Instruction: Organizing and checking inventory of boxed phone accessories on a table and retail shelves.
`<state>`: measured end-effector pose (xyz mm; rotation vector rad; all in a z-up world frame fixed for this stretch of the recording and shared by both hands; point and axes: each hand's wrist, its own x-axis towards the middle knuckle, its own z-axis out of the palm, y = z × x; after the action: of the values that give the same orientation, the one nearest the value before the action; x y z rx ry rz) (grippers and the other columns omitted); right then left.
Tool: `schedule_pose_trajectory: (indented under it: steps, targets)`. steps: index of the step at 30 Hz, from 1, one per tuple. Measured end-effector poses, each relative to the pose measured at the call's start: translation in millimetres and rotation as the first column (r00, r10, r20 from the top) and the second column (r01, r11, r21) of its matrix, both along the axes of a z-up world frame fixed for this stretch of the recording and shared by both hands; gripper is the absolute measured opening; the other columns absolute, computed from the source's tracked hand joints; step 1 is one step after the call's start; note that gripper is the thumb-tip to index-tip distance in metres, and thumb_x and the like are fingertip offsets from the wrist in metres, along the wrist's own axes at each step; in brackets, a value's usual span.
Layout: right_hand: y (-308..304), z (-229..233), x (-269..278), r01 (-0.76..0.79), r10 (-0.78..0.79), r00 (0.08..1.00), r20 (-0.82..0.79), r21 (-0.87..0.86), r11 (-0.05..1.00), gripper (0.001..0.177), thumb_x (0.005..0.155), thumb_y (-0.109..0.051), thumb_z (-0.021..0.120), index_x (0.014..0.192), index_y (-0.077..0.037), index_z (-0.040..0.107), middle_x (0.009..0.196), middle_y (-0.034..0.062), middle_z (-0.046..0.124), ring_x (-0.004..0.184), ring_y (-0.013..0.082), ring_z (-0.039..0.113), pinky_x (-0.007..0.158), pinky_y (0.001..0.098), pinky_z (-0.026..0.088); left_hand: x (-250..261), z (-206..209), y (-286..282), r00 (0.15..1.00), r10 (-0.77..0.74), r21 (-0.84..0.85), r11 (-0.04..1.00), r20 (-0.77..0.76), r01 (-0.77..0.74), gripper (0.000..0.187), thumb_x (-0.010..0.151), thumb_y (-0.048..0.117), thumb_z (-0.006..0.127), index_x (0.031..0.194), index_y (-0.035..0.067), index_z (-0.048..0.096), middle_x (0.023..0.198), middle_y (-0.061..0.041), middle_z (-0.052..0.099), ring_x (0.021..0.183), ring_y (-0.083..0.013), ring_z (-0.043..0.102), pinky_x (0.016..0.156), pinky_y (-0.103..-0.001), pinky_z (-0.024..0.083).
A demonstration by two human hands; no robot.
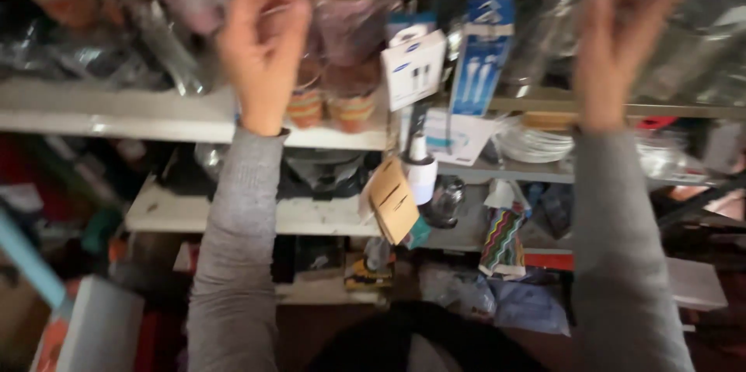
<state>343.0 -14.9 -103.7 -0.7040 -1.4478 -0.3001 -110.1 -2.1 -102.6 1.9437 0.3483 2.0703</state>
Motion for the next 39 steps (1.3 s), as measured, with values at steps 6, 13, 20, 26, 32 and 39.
schedule_pose_trajectory:
  steps: [6, 13, 20, 26, 32, 39]
  targets:
    - [-110.5, -92.3, -32.1, -0.234, 0.172, 0.952, -0.254, -0.238, 0.943, 0.026, 0.125, -0.014, 0.051, 0.149, -0.007, 0.042, 0.121, 0.0026, 0.047, 0.078, 0.0054, 0.038, 0.065, 0.0194, 0.032, -91.7, -101.6, -5.3, 0.817, 0.526, -0.159, 0.85, 0.235, -0.502, 0.021, 0.109, 0.004, 0.076, 0.125, 0.002, 0.064, 0.114, -0.003, 0.068, 0.099, -0.0103, 0.066, 0.084, -0.023, 0.055]
    - [-141.6, -133.5, -57.4, -0.308, 0.189, 0.919, -0.347, -0.329, 0.892, 0.028, 0.126, -0.025, 0.051, 0.144, -0.006, 0.042, 0.116, 0.0056, 0.054, 0.057, 0.0048, 0.036, 0.053, 0.0194, 0.027, -105.4, -177.6, 16.1, 0.801, 0.568, -0.37, 0.797, 0.189, -0.478, 0.043, 0.101, 0.012, 0.082, 0.135, 0.001, 0.059, 0.131, -0.009, 0.066, 0.118, -0.0187, 0.065, 0.1, -0.032, 0.055]
    - [-155.0, -141.2, -74.1, -0.298, 0.187, 0.927, -0.326, -0.332, 0.895, 0.039, 0.123, -0.037, 0.053, 0.144, -0.005, 0.042, 0.117, 0.0069, 0.056, 0.057, 0.0057, 0.039, 0.054, 0.0198, 0.028, -76.5, -161.3, 34.2, 0.602, 0.731, -0.031, 0.628, -0.321, -0.778, 0.088, 0.081, 0.026, 0.096, 0.149, 0.003, 0.045, 0.144, -0.028, 0.052, 0.129, -0.0458, 0.055, 0.105, -0.052, 0.048]
    - [-162.5, -152.8, -71.0, -0.308, 0.178, 0.912, -0.37, -0.33, 0.892, 0.038, 0.123, -0.034, 0.053, 0.144, -0.005, 0.041, 0.117, 0.0074, 0.056, 0.057, 0.0054, 0.039, 0.054, 0.0191, 0.028, -82.3, -170.9, 61.0, 0.537, 0.721, -0.129, 0.541, -0.438, -0.831, 0.074, 0.085, 0.027, 0.084, 0.147, 0.008, 0.048, 0.136, -0.023, 0.063, 0.112, -0.0437, 0.066, 0.094, -0.052, 0.052]
    - [-162.0, -164.0, -68.1, -0.299, 0.146, 0.901, -0.408, -0.34, 0.891, 0.035, 0.122, -0.032, 0.053, 0.142, -0.005, 0.041, 0.117, 0.0077, 0.057, 0.058, 0.0057, 0.04, 0.053, 0.0188, 0.028, -84.1, -169.2, 66.3, 0.401, 0.796, -0.064, 0.42, -0.453, -0.905, 0.067, 0.081, 0.033, 0.086, 0.137, 0.011, 0.057, 0.127, -0.017, 0.069, 0.099, -0.0404, 0.07, 0.084, -0.053, 0.053]
    - [-161.2, -165.3, -76.1, -0.348, 0.19, 0.881, -0.433, -0.321, 0.881, 0.036, 0.119, -0.03, 0.054, 0.143, -0.006, 0.043, 0.121, 0.0094, 0.06, 0.059, 0.0054, 0.04, 0.052, 0.0193, 0.03, -95.1, -173.1, 66.3, 0.476, 0.783, -0.17, 0.447, -0.401, -0.878, 0.061, 0.078, 0.031, 0.087, 0.131, 0.007, 0.065, 0.113, -0.021, 0.074, 0.1, -0.0403, 0.07, 0.084, -0.049, 0.055]
